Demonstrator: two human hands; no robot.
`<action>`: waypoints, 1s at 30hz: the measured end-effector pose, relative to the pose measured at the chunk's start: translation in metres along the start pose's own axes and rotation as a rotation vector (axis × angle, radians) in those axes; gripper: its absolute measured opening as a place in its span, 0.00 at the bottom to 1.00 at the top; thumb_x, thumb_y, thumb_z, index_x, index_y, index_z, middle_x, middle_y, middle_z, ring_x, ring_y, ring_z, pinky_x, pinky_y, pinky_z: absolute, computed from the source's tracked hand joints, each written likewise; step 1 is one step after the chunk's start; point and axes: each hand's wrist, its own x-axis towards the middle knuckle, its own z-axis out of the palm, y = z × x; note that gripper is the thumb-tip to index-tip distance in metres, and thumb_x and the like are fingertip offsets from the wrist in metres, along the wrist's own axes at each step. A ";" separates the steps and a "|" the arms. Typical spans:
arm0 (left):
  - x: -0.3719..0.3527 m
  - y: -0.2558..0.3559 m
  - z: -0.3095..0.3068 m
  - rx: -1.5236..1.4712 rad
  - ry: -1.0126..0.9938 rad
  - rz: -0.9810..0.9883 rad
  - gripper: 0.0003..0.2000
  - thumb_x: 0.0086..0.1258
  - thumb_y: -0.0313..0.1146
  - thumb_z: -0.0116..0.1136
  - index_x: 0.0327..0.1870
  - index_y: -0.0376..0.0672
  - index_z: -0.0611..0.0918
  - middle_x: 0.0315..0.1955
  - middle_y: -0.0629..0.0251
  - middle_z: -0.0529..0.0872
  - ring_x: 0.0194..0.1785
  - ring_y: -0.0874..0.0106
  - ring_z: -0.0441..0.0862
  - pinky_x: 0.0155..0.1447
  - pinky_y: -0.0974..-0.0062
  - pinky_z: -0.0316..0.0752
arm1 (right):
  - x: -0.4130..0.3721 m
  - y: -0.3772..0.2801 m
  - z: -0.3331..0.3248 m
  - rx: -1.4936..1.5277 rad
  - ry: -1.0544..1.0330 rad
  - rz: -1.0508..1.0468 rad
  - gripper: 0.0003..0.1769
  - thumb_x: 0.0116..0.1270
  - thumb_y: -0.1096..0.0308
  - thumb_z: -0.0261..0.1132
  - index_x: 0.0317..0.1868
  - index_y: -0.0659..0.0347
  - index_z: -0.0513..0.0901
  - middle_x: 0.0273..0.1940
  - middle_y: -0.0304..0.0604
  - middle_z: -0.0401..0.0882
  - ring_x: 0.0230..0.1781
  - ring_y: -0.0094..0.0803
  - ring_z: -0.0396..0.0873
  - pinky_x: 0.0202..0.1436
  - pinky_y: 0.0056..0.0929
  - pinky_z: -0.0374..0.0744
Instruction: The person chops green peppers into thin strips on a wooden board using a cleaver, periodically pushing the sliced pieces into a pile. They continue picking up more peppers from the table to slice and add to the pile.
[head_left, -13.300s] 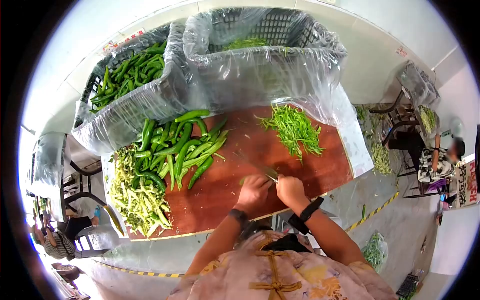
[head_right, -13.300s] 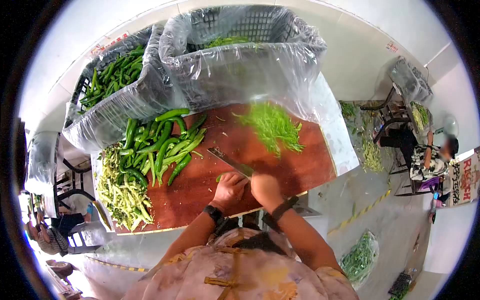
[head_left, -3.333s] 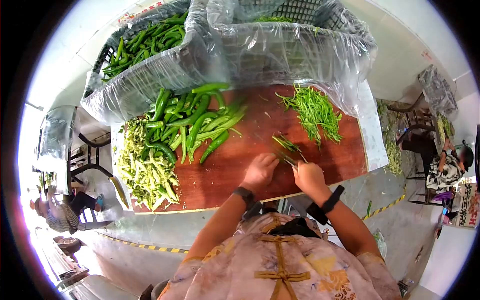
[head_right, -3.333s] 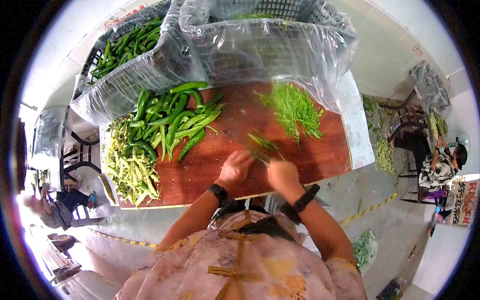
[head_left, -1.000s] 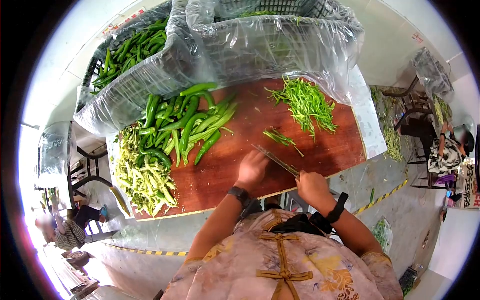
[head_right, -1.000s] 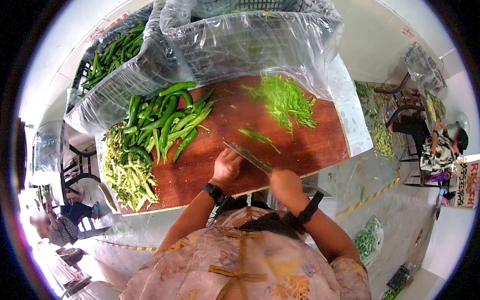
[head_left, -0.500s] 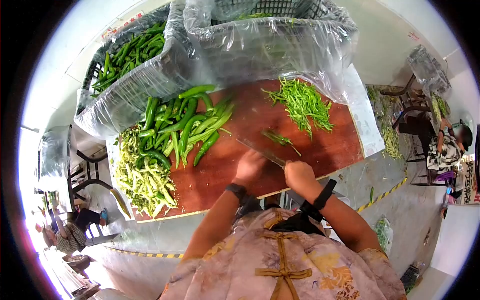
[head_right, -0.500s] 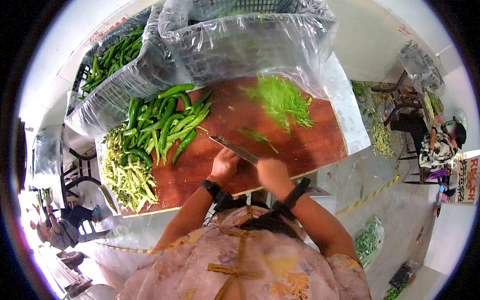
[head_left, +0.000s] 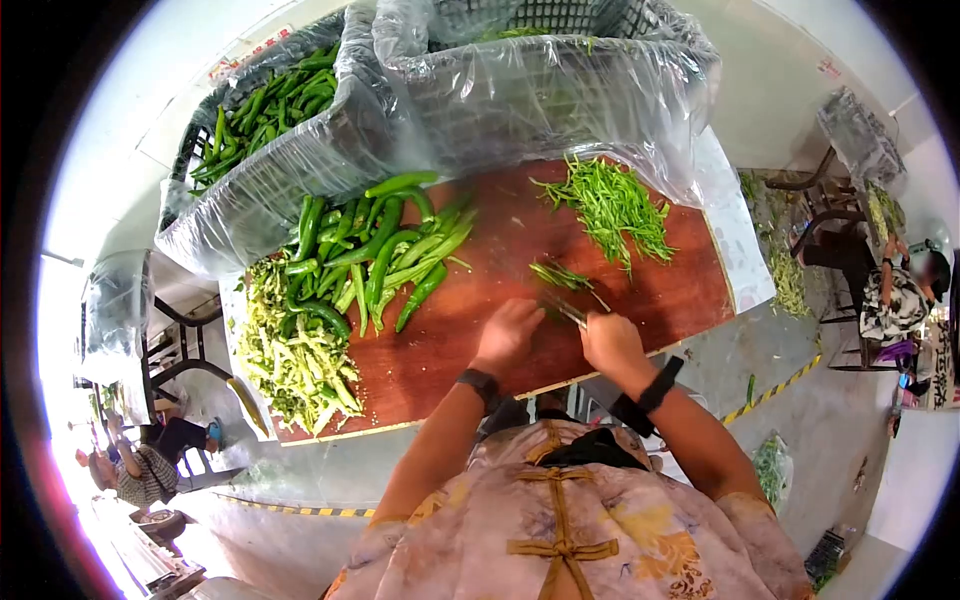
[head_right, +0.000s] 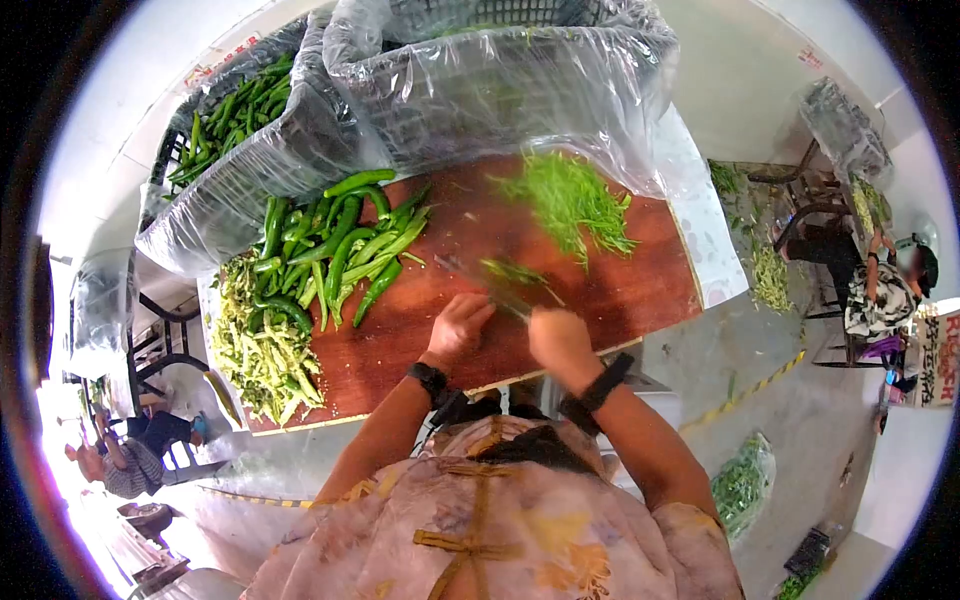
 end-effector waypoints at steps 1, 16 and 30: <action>0.000 0.001 0.000 -0.004 0.004 -0.005 0.15 0.47 0.22 0.52 0.39 0.39 0.81 0.42 0.57 0.80 0.48 0.58 0.77 0.50 0.65 0.75 | -0.010 0.001 0.001 -0.007 -0.015 -0.020 0.12 0.61 0.65 0.57 0.26 0.66 0.76 0.21 0.58 0.76 0.24 0.55 0.77 0.29 0.50 0.76; -0.004 -0.007 0.005 0.000 0.020 0.047 0.13 0.45 0.23 0.53 0.34 0.40 0.80 0.39 0.59 0.79 0.46 0.58 0.76 0.46 0.64 0.75 | -0.006 -0.010 0.007 0.025 -0.131 0.007 0.11 0.60 0.67 0.56 0.25 0.66 0.77 0.22 0.59 0.77 0.26 0.57 0.78 0.31 0.51 0.76; 0.003 0.003 -0.010 -0.002 -0.017 0.006 0.13 0.46 0.23 0.51 0.36 0.39 0.80 0.39 0.62 0.79 0.45 0.59 0.76 0.45 0.65 0.76 | -0.007 -0.007 -0.007 -0.002 -0.122 0.040 0.12 0.62 0.64 0.58 0.28 0.65 0.78 0.22 0.58 0.77 0.25 0.54 0.78 0.30 0.49 0.76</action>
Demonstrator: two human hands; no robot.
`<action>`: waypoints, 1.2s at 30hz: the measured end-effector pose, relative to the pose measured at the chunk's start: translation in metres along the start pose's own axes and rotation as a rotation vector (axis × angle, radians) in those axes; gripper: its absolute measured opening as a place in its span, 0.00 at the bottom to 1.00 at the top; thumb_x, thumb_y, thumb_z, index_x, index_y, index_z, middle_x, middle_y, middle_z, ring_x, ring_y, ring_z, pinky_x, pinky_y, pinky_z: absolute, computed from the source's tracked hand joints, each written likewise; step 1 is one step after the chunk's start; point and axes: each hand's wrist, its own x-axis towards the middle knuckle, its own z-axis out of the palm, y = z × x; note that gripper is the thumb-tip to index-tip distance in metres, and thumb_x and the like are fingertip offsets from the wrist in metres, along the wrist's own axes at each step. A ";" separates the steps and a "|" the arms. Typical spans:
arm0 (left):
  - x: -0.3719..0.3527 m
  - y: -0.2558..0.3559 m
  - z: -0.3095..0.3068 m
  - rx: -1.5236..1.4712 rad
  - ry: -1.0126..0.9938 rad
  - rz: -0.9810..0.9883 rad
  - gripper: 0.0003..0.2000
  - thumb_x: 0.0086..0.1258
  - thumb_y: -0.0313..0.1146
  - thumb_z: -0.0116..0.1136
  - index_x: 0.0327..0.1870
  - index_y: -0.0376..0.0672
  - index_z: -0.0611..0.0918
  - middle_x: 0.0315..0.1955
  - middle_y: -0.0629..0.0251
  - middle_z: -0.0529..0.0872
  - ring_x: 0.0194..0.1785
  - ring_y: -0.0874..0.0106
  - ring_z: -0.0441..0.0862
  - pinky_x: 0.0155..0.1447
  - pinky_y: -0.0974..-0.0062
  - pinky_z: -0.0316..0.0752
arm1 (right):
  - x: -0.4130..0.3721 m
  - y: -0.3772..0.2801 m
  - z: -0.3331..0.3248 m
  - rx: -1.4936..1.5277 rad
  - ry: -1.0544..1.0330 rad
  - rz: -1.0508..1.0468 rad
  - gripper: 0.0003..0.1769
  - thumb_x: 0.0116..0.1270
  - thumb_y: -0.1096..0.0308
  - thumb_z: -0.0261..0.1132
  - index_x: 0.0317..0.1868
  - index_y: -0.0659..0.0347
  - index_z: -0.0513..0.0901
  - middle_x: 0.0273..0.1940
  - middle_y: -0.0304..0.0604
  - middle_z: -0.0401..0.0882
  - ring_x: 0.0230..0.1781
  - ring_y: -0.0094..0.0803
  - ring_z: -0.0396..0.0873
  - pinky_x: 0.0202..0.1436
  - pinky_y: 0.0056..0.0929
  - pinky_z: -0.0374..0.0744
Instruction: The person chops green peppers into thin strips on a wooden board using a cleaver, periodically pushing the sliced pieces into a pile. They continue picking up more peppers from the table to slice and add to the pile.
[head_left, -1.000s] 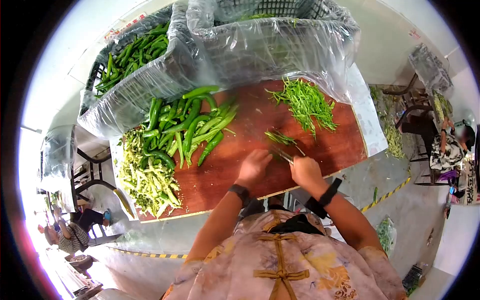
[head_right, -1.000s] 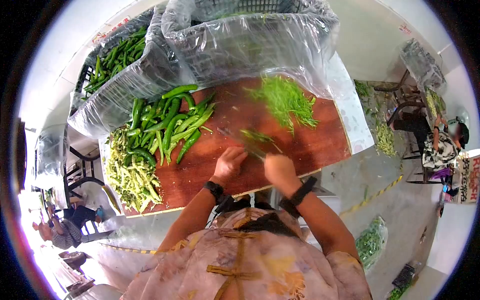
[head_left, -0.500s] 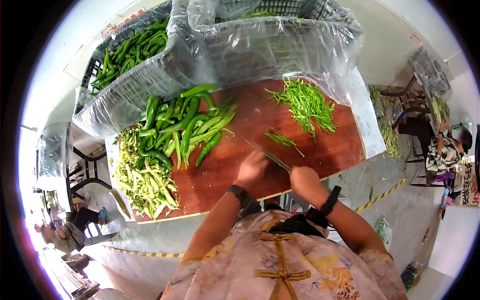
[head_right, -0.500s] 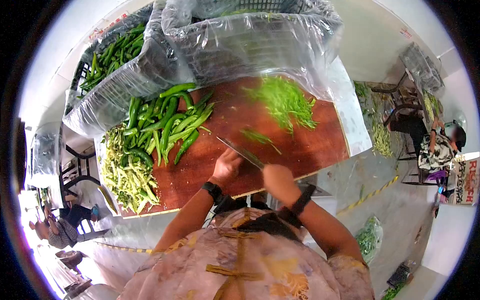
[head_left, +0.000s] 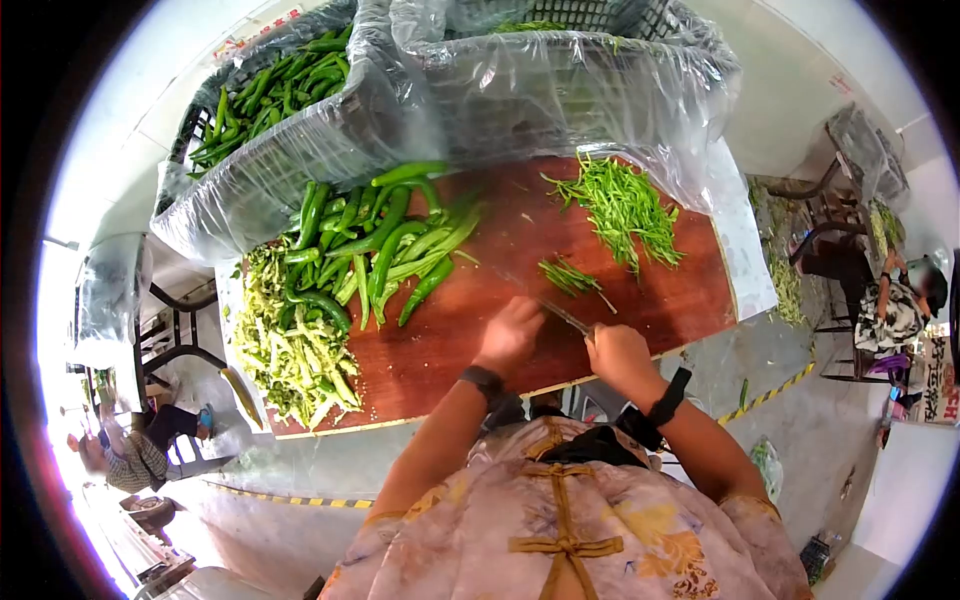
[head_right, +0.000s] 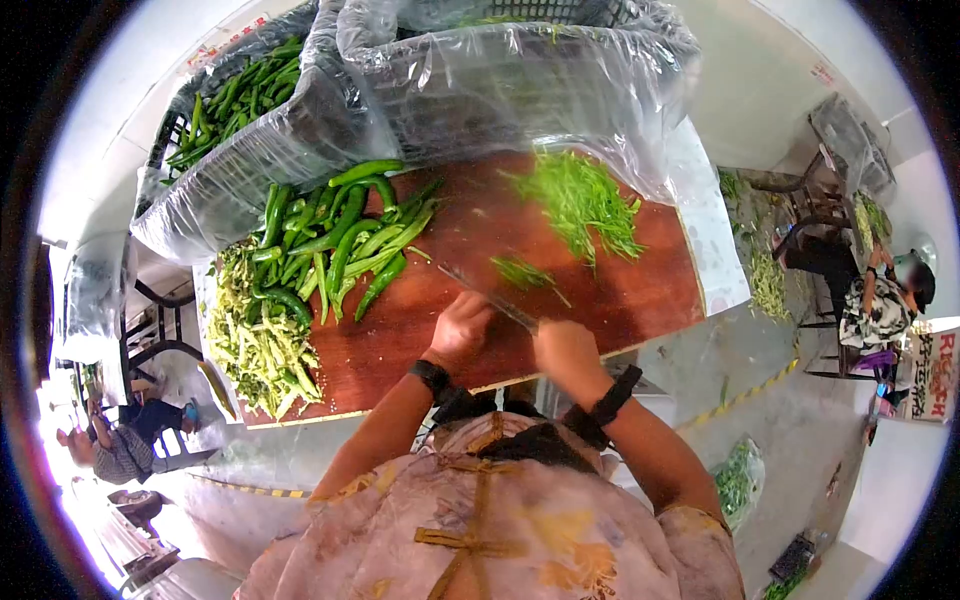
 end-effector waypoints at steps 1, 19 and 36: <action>0.000 0.000 -0.002 -0.002 -0.002 0.005 0.13 0.46 0.23 0.51 0.36 0.39 0.80 0.39 0.62 0.79 0.45 0.59 0.76 0.45 0.65 0.76 | -0.006 -0.001 -0.003 -0.001 -0.018 -0.018 0.12 0.62 0.65 0.57 0.28 0.65 0.77 0.22 0.58 0.77 0.25 0.55 0.78 0.30 0.50 0.76; -0.006 -0.012 0.007 -0.039 -0.137 -0.054 0.14 0.48 0.22 0.52 0.38 0.40 0.81 0.40 0.59 0.81 0.46 0.56 0.77 0.50 0.65 0.75 | 0.050 -0.017 0.014 0.087 0.061 -0.088 0.13 0.59 0.64 0.60 0.24 0.67 0.78 0.22 0.58 0.77 0.27 0.57 0.77 0.33 0.50 0.76; -0.003 -0.003 0.004 0.106 0.070 -0.066 0.03 0.48 0.25 0.52 0.24 0.41 0.74 0.30 0.60 0.75 0.37 0.58 0.74 0.38 0.63 0.73 | -0.015 -0.012 -0.004 0.044 -0.009 0.001 0.11 0.61 0.65 0.57 0.30 0.66 0.77 0.22 0.58 0.77 0.26 0.55 0.78 0.31 0.50 0.76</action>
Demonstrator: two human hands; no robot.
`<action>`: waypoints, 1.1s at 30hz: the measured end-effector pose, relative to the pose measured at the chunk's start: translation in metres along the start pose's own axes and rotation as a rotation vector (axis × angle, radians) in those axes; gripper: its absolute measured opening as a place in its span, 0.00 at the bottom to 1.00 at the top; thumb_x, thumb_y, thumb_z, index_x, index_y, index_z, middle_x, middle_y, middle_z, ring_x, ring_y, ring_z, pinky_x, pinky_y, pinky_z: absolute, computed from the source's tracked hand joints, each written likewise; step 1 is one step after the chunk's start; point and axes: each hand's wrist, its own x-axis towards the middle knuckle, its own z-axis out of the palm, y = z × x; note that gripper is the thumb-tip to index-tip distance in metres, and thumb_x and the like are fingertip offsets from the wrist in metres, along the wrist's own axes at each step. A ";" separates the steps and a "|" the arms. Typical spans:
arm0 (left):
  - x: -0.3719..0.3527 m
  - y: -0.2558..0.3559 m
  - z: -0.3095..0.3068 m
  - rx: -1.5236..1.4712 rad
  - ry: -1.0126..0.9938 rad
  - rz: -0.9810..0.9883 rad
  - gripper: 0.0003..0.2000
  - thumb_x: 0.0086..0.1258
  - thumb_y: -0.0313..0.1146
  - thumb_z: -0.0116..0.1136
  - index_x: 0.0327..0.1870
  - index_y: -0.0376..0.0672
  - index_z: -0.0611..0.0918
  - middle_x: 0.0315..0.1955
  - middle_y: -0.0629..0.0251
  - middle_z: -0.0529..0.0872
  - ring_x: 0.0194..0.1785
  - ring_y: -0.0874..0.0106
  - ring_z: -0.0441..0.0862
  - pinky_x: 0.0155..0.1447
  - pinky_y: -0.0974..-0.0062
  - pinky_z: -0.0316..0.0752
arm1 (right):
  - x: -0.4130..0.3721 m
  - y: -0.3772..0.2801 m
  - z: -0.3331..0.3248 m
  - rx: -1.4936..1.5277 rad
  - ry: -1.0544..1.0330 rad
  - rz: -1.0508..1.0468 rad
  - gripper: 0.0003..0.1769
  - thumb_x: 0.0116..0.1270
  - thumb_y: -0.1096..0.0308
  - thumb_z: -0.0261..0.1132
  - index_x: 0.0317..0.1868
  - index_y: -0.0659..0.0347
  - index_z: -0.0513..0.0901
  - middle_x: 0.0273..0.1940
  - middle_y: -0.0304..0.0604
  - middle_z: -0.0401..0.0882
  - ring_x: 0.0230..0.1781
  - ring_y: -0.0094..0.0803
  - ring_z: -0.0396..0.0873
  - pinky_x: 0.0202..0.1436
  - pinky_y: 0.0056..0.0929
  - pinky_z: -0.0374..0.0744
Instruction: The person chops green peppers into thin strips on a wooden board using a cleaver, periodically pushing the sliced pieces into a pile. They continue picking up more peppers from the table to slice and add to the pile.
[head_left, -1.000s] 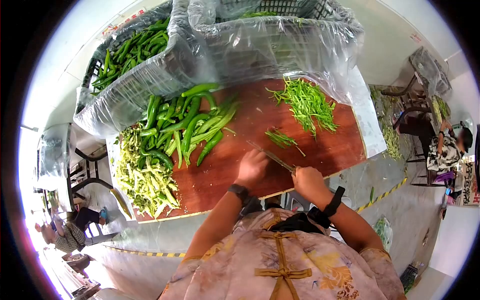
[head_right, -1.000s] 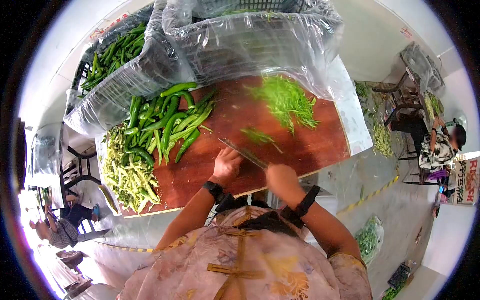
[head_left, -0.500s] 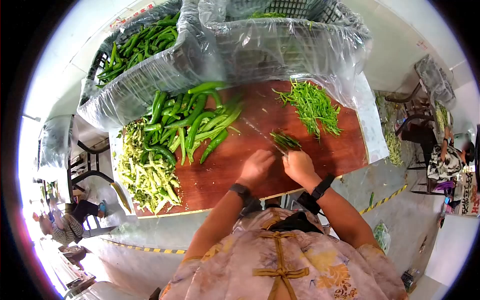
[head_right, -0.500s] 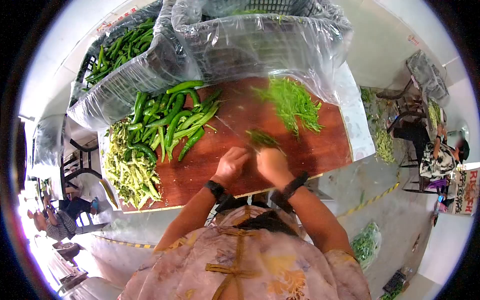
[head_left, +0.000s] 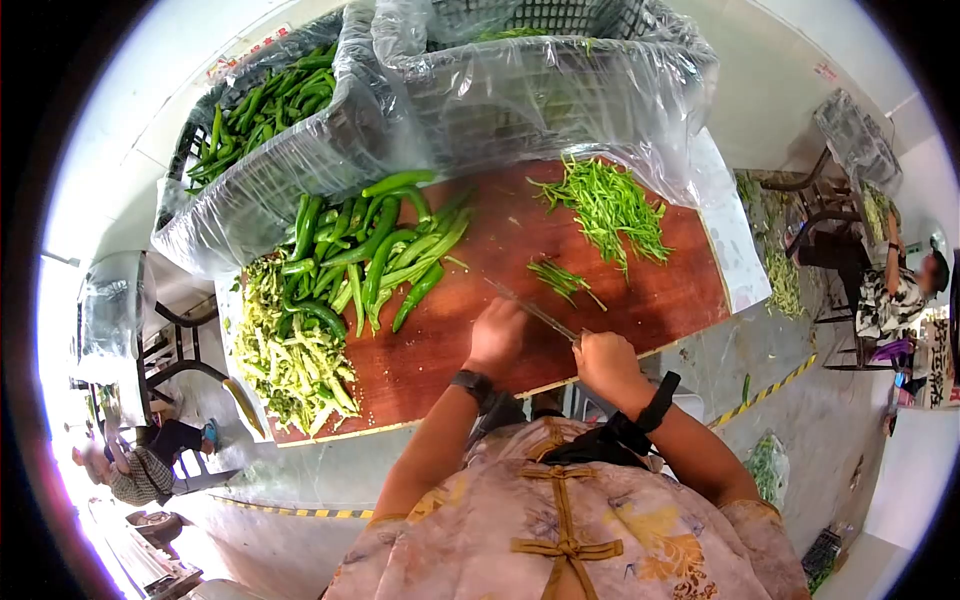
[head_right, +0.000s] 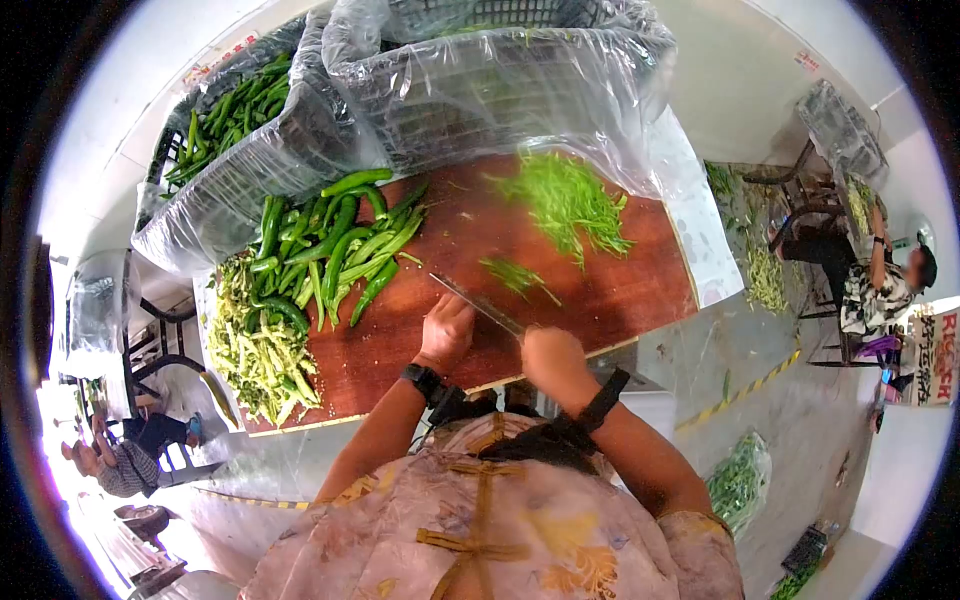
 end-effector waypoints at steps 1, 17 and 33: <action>0.000 -0.001 0.001 0.001 0.001 -0.001 0.03 0.48 0.25 0.52 0.24 0.41 0.74 0.30 0.60 0.75 0.37 0.58 0.74 0.38 0.63 0.73 | 0.001 0.000 0.001 -0.001 -0.003 0.004 0.11 0.61 0.65 0.58 0.30 0.66 0.77 0.22 0.58 0.77 0.26 0.56 0.78 0.31 0.50 0.76; -0.009 -0.006 -0.001 -0.121 -0.043 0.013 0.14 0.51 0.22 0.53 0.41 0.38 0.80 0.40 0.57 0.81 0.44 0.57 0.78 0.47 0.65 0.76 | 0.067 0.008 0.028 -0.009 0.157 -0.065 0.09 0.58 0.68 0.60 0.24 0.64 0.78 0.21 0.58 0.77 0.25 0.55 0.77 0.30 0.50 0.76; -0.005 -0.007 0.000 -0.110 0.020 0.071 0.07 0.46 0.23 0.52 0.29 0.39 0.76 0.31 0.58 0.76 0.38 0.57 0.74 0.41 0.63 0.74 | 0.008 0.000 0.008 0.056 -0.028 -0.028 0.11 0.58 0.67 0.59 0.26 0.67 0.77 0.23 0.58 0.77 0.27 0.56 0.77 0.32 0.51 0.75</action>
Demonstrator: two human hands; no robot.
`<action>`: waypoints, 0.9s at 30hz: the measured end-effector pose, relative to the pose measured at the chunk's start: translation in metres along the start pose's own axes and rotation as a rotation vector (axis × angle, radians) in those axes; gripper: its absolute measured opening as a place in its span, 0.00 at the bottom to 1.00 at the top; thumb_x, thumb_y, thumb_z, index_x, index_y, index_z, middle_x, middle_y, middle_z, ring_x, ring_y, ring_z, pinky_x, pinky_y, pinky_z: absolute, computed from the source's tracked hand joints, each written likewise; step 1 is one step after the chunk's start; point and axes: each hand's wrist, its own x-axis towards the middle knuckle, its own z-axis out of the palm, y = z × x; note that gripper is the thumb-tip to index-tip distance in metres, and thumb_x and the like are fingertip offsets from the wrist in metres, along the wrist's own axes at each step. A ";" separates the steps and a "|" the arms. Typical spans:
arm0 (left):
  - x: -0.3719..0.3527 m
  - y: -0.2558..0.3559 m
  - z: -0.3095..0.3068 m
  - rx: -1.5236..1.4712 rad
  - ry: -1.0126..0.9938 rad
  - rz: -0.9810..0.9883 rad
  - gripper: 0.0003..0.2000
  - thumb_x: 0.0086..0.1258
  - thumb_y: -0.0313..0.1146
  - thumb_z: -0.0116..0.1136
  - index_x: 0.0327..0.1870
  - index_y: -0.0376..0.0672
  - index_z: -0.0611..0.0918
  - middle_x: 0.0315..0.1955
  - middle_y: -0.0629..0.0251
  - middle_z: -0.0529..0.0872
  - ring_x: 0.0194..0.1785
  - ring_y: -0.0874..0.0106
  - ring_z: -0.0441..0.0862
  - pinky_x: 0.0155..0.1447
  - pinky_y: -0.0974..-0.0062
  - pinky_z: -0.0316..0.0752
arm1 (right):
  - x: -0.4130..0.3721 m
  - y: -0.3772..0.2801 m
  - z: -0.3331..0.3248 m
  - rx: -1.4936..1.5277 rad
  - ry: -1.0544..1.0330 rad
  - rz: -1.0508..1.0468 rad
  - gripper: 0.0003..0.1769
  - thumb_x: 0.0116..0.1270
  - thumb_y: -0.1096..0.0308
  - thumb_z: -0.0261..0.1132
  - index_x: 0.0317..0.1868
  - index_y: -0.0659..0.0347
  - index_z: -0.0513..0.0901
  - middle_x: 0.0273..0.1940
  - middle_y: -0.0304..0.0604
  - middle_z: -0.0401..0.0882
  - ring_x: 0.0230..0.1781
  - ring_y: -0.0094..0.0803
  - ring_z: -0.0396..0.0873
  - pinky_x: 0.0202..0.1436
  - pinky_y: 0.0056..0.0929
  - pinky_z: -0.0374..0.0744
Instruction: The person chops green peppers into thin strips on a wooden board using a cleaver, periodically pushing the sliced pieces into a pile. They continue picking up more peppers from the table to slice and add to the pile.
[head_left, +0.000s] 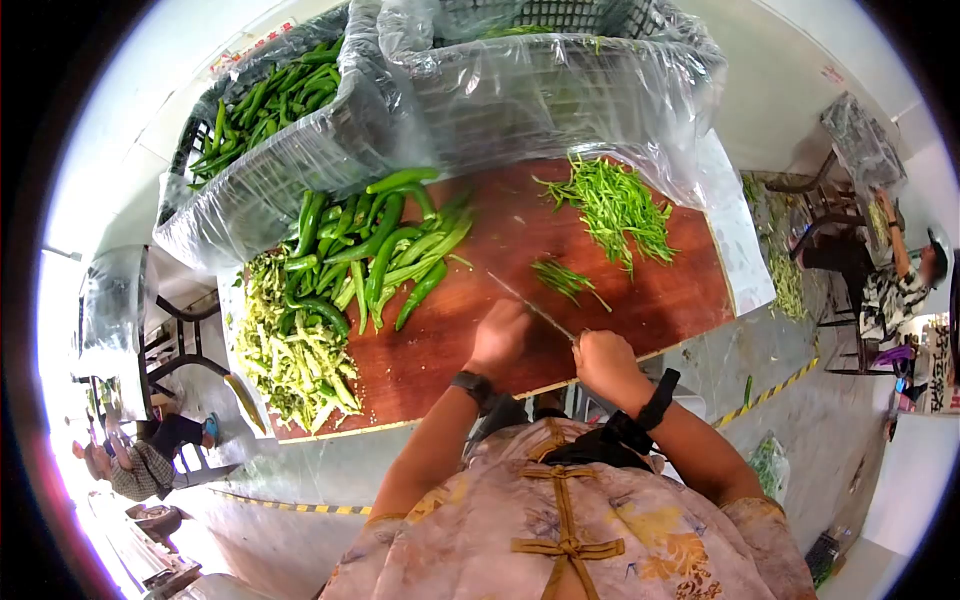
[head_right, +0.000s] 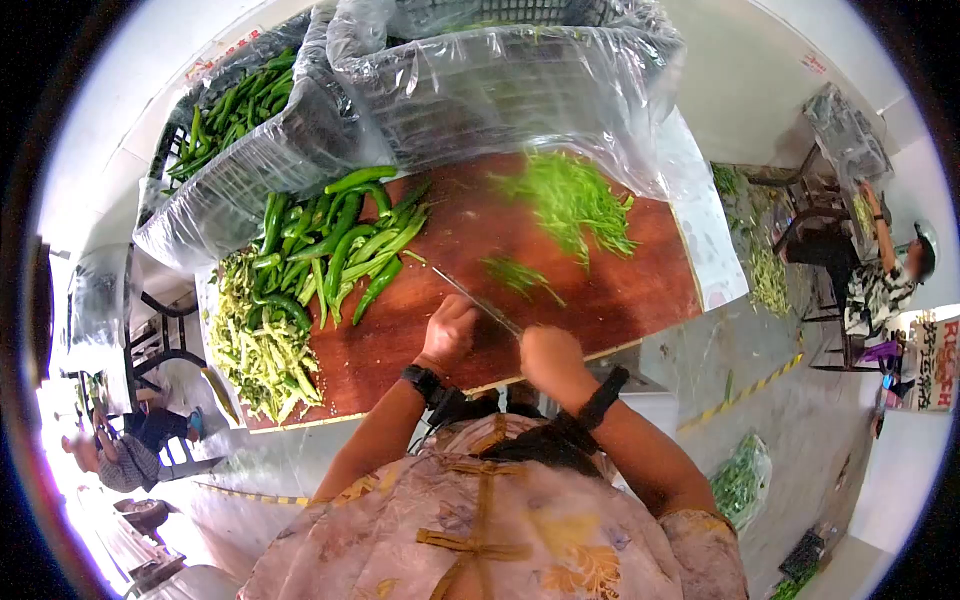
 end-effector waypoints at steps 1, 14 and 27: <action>0.002 0.001 -0.002 0.002 0.003 -0.007 0.07 0.46 0.23 0.52 0.29 0.39 0.76 0.31 0.58 0.76 0.38 0.57 0.74 0.41 0.63 0.74 | 0.004 0.000 0.001 -0.001 -0.018 -0.029 0.11 0.58 0.67 0.59 0.25 0.67 0.78 0.23 0.58 0.77 0.27 0.56 0.77 0.32 0.51 0.75; -0.001 0.014 -0.009 -0.013 -0.028 -0.113 0.13 0.51 0.18 0.51 0.38 0.37 0.80 0.39 0.56 0.80 0.46 0.56 0.77 0.50 0.65 0.75 | 0.027 0.009 0.006 0.026 0.162 -0.007 0.13 0.59 0.65 0.61 0.24 0.67 0.78 0.23 0.58 0.77 0.27 0.57 0.77 0.33 0.50 0.75; 0.001 0.012 -0.006 0.116 0.045 -0.085 0.07 0.50 0.24 0.52 0.31 0.40 0.79 0.35 0.61 0.79 0.40 0.59 0.75 0.42 0.64 0.71 | -0.002 0.002 -0.004 -0.028 0.045 -0.009 0.12 0.60 0.65 0.61 0.27 0.66 0.77 0.23 0.57 0.77 0.27 0.55 0.78 0.32 0.49 0.76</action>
